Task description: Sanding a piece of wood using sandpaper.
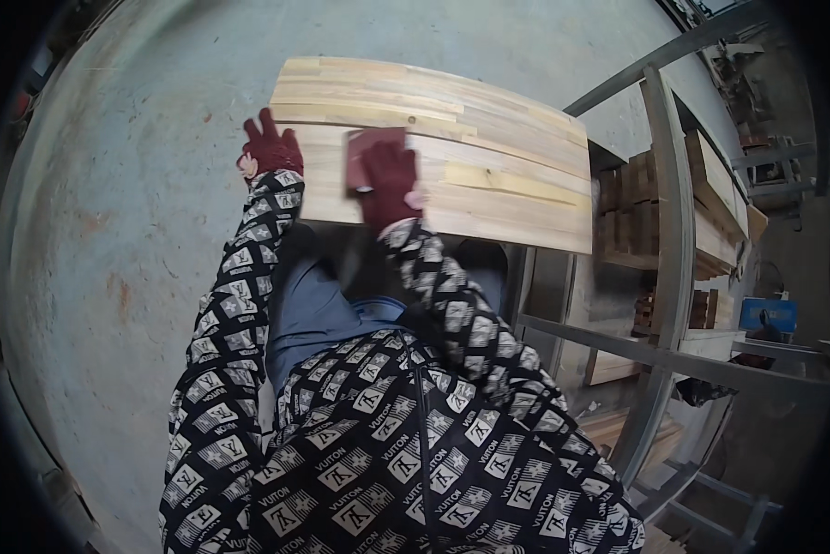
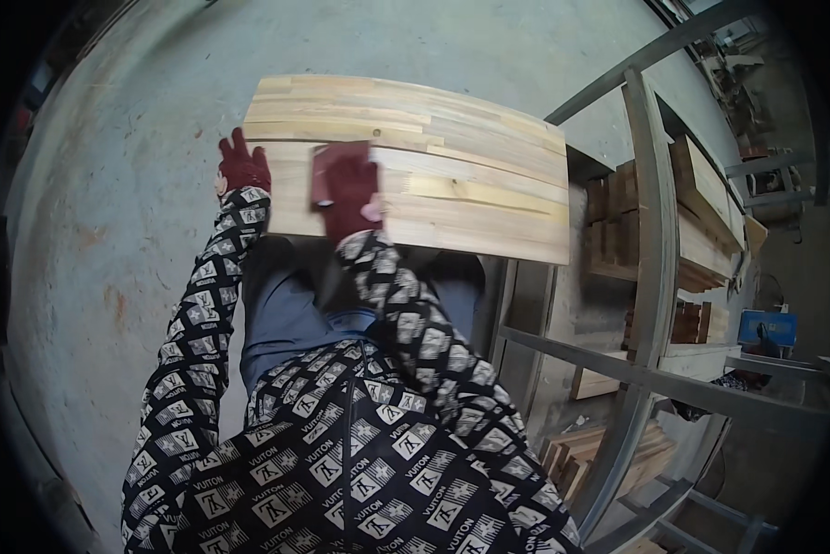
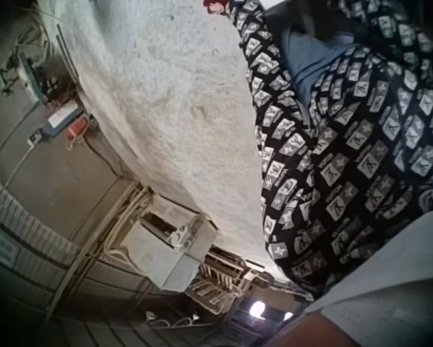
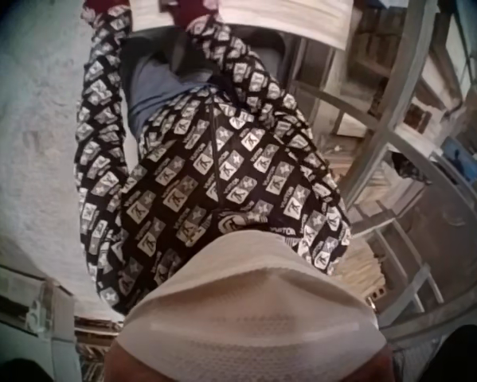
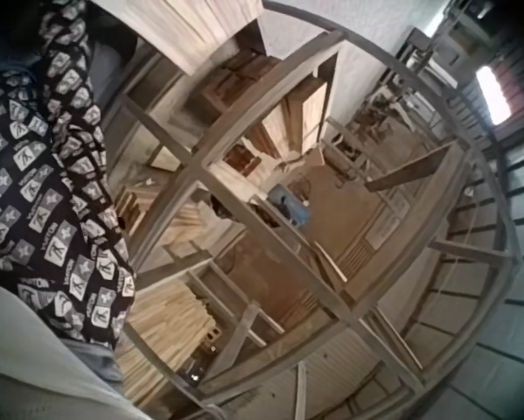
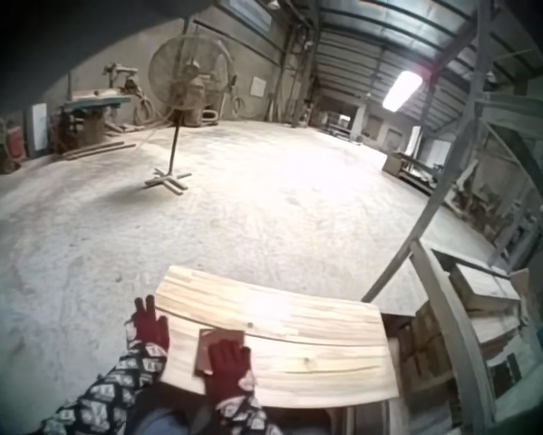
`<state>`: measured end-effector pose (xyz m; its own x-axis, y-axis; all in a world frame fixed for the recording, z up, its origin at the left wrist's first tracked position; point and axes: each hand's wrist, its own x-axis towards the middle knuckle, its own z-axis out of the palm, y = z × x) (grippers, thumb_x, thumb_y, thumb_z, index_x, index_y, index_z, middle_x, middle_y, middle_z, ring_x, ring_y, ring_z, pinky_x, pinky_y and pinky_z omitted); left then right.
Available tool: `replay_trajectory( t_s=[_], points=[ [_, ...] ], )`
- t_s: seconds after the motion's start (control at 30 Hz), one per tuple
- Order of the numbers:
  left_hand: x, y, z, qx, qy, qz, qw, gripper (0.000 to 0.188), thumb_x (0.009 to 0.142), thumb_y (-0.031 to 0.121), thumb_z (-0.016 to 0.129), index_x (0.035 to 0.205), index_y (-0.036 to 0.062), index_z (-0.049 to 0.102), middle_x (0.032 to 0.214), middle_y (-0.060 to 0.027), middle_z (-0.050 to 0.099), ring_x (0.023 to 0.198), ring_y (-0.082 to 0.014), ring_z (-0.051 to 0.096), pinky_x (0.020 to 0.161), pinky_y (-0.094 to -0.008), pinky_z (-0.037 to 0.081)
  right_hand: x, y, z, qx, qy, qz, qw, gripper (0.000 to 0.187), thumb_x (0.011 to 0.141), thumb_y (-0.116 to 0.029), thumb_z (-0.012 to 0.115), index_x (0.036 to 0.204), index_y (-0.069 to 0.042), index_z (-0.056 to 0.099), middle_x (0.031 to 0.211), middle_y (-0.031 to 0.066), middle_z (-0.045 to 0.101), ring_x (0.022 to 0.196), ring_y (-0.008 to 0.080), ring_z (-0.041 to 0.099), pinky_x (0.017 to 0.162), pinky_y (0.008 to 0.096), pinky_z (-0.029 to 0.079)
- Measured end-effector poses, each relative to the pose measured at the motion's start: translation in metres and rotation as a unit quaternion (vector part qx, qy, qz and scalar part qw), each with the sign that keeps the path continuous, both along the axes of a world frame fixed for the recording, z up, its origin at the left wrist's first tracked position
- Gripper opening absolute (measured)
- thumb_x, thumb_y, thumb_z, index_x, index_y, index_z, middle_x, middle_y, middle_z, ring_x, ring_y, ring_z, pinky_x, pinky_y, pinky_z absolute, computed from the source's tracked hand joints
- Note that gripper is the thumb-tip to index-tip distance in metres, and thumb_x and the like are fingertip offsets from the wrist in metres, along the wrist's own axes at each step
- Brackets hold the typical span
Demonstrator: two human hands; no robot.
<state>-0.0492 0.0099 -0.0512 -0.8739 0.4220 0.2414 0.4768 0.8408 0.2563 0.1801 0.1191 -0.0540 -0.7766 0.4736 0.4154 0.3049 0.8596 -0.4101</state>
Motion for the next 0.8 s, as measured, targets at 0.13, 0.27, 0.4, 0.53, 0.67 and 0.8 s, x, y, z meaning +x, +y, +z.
replay_trajectory(
  t_s=[0.13, 0.27, 0.4, 0.53, 0.67, 0.8],
  points=[
    [0.003, 0.0, -0.002, 0.038, 0.027, -0.073, 0.996, 0.048, 0.1, 0.04, 0.062, 0.144, 0.0219, 0.059, 0.147, -0.015, 0.052, 0.105, -0.0391, 0.072, 0.089, -0.0524, 0.058, 0.014, 0.022, 0.016, -0.034, 0.077, 0.068, 0.994, 0.047, 0.078, -0.006, 0.075, 0.125, -0.002, 0.069, 0.135, 0.025, 0.065, 0.124, 0.0469, 0.059, 0.111, 0.0522, 0.045],
    [0.009, -0.008, 0.007, 0.082, 0.025, -0.086, 0.993, 0.044, 0.1, 0.038, 0.061, 0.142, 0.0219, 0.061, 0.146, -0.0166, 0.055, 0.102, -0.0393, 0.073, 0.089, -0.0529, 0.059, 0.11, 0.135, 0.01, -0.159, 0.116, -0.165, 0.966, 0.043, 0.086, -0.002, 0.077, 0.128, -0.001, 0.069, 0.137, 0.0245, 0.064, 0.134, 0.0423, 0.057, 0.115, 0.0465, 0.045],
    [0.015, -0.004, 0.018, 0.044, -0.026, -0.055, 0.997, 0.046, 0.101, 0.041, 0.061, 0.144, 0.0238, 0.059, 0.15, -0.0182, 0.053, 0.101, -0.042, 0.073, 0.089, -0.0535, 0.06, 0.197, 0.222, 0.009, -0.039, 0.041, -0.28, 0.958, 0.031, 0.096, -0.011, 0.069, 0.126, -0.006, 0.072, 0.118, 0.0214, 0.075, 0.108, 0.0395, 0.072, 0.093, 0.0474, 0.057],
    [0.015, 0.001, 0.017, 0.02, -0.012, -0.051, 0.998, 0.048, 0.101, 0.044, 0.06, 0.144, 0.0232, 0.056, 0.148, -0.0182, 0.052, 0.098, -0.0415, 0.074, 0.085, -0.054, 0.061, 0.128, 0.162, 0.0, -0.096, 0.11, -0.332, 0.932, 0.037, 0.097, -0.016, 0.065, 0.133, -0.007, 0.066, 0.124, 0.0206, 0.07, 0.114, 0.038, 0.066, 0.098, 0.0485, 0.051],
    [0.011, -0.002, 0.01, 0.021, 0.019, -0.058, 0.998, 0.051, 0.101, 0.047, 0.059, 0.147, 0.0247, 0.056, 0.151, -0.0182, 0.052, 0.099, -0.0424, 0.073, 0.087, -0.0553, 0.06, 0.003, 0.016, -0.018, 0.215, -0.151, -0.178, 0.948, 0.05, 0.098, -0.016, 0.056, 0.148, -0.007, 0.054, 0.149, 0.0203, 0.057, 0.14, 0.035, 0.051, 0.121, 0.0509, 0.036],
    [0.009, -0.007, 0.006, 0.027, 0.0, -0.059, 0.998, 0.053, 0.101, 0.048, 0.058, 0.149, 0.0262, 0.055, 0.154, -0.0172, 0.052, 0.103, -0.0419, 0.073, 0.092, -0.0553, 0.059, -0.002, -0.012, -0.016, -0.034, 0.013, 0.069, 0.997, 0.053, 0.078, -0.011, 0.076, 0.13, -0.003, 0.066, 0.139, 0.0243, 0.063, 0.132, 0.044, 0.055, 0.113, 0.0559, 0.039]
  ],
)
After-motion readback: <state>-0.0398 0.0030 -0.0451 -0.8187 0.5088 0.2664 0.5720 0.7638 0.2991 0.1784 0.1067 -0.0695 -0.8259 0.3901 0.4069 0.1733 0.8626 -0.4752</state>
